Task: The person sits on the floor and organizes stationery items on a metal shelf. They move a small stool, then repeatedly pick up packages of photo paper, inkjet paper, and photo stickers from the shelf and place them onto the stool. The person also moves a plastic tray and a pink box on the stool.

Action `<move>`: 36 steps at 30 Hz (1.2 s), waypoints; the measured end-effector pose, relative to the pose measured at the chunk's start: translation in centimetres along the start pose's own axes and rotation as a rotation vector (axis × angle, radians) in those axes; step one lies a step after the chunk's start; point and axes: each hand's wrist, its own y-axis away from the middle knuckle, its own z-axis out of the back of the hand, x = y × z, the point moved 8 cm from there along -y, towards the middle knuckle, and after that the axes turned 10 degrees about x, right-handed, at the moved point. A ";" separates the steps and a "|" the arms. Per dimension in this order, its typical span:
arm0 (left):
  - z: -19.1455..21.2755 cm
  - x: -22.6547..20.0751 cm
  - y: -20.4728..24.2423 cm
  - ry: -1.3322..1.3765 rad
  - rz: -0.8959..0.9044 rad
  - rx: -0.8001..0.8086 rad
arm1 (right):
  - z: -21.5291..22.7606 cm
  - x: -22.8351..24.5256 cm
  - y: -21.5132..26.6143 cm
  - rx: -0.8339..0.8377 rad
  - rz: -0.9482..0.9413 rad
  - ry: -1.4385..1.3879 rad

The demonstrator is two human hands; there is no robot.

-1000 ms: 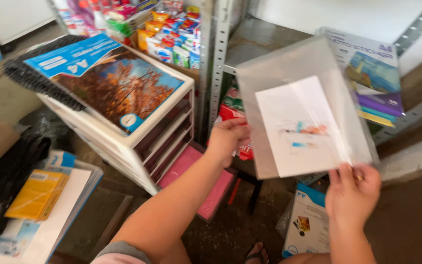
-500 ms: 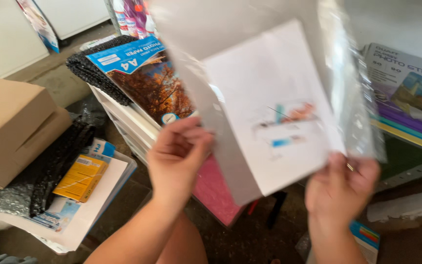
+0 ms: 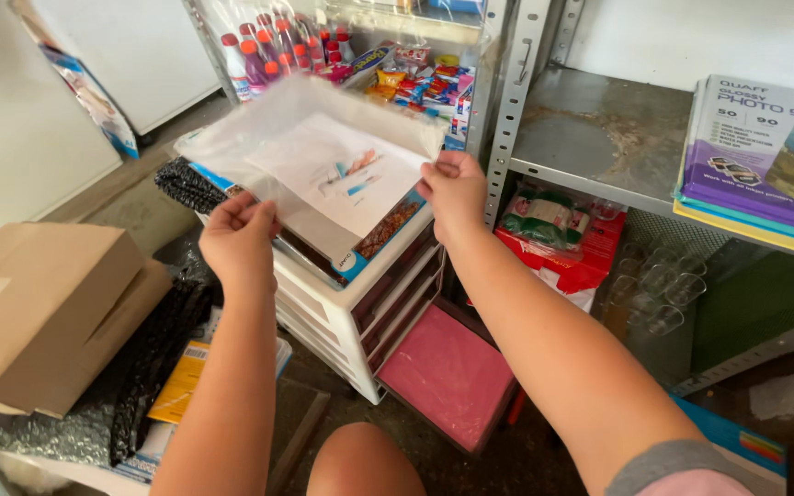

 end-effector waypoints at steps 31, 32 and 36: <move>-6.9 -2.3 4.2 -0.384 -0.241 -0.033 | 17.4 8.9 2.3 -0.041 0.503 1.019; -9.3 -2.9 4.7 -0.342 -0.307 0.024 | 19.4 11.1 2.8 -0.048 0.529 1.019; -20.8 -3.2 9.5 -0.205 -0.320 0.260 | 27.9 20.8 4.4 -0.171 0.732 1.277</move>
